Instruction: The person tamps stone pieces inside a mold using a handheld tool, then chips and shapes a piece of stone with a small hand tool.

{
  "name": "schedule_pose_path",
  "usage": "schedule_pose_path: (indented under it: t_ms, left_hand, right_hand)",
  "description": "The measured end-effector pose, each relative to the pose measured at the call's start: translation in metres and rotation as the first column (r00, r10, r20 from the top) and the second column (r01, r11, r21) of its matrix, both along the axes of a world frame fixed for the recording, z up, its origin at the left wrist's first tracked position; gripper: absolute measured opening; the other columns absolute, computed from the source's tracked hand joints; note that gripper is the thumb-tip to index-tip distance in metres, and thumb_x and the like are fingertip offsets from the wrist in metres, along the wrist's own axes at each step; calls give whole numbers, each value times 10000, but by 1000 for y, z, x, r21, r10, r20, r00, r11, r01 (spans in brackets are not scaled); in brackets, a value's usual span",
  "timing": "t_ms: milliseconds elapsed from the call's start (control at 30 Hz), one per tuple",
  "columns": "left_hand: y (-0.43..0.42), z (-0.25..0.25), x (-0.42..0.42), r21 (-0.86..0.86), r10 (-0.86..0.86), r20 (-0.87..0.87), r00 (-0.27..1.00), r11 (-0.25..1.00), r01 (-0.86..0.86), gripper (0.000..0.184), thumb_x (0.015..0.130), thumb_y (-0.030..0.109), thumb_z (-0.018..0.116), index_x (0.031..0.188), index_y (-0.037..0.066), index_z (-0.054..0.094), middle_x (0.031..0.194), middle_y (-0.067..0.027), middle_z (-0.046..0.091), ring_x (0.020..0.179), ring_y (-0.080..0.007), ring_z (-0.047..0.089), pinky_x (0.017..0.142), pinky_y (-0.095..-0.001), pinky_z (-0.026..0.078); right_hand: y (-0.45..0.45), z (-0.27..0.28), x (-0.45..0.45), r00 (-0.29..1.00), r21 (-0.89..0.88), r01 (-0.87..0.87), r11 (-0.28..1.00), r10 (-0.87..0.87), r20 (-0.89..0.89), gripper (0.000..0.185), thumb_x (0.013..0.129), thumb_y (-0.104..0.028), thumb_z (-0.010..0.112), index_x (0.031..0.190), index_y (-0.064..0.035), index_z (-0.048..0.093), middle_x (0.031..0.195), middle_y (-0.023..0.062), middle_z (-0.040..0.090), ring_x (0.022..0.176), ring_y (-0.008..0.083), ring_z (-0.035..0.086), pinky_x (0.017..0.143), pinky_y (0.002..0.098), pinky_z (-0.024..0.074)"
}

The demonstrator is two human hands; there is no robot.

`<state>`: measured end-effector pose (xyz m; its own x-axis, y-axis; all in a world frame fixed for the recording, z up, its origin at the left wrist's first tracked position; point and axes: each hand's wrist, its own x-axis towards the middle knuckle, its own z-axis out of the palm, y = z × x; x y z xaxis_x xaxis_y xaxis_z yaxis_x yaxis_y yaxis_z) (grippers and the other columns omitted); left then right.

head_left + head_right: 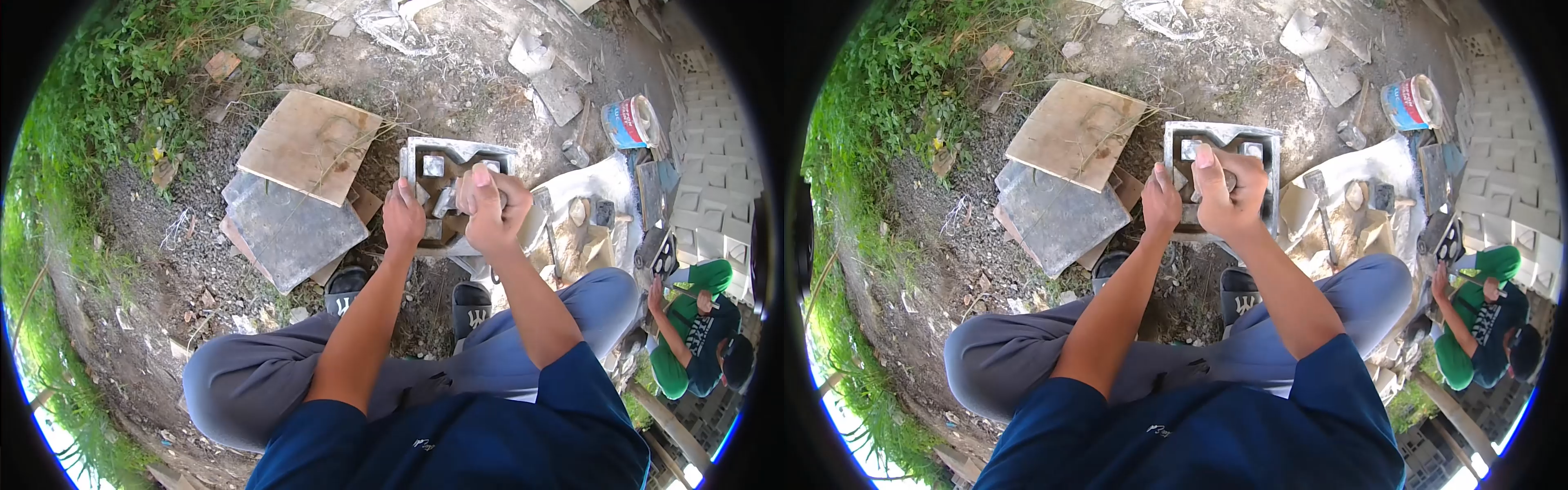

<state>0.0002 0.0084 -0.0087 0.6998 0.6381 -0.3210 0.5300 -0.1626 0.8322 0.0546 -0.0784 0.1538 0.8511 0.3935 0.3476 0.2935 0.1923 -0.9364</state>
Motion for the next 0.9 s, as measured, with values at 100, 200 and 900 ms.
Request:
schedule_pose_path:
  t_ms: [100, 200, 900]
  left_hand:
    - [-1, 4, -2, -20, -14, -8, 1000, 1000, 14, 636, 1069, 461, 201, 1104, -26, 607, 1066, -311, 632, 1021, -523, 564, 871, -582, 433]
    - [-2, 7, 1, -11, 11, 29, 1000, 1000, -11, 631, 1069, 465, 212, 1089, -28, 605, 1066, -310, 634, 1010, -522, 564, 868, -580, 435]
    - [1, 4, 4, 12, -15, 39, 999, 1000, 15, 618, 1072, 444, 203, 1170, -17, 603, 1073, -325, 630, 1028, -529, 564, 881, -576, 433]
  right_hand:
    - [-7, -29, 5, 998, 32, -9, 999, 11, -60, 499, 1053, -177, 474, 591, -31, 355, 525, 11, 371, 462, 93, 308, 438, 289, 236]
    - [-2, -29, 13, 995, 65, -5, 998, 11, -101, 487, 1044, -162, 473, 590, -27, 358, 524, 11, 364, 459, 91, 299, 435, 291, 227]
    - [-13, -21, 26, 996, 107, -89, 990, 90, -7, 441, 1001, -150, 496, 598, 16, 429, 516, 0, 393, 460, 75, 337, 439, 281, 255]
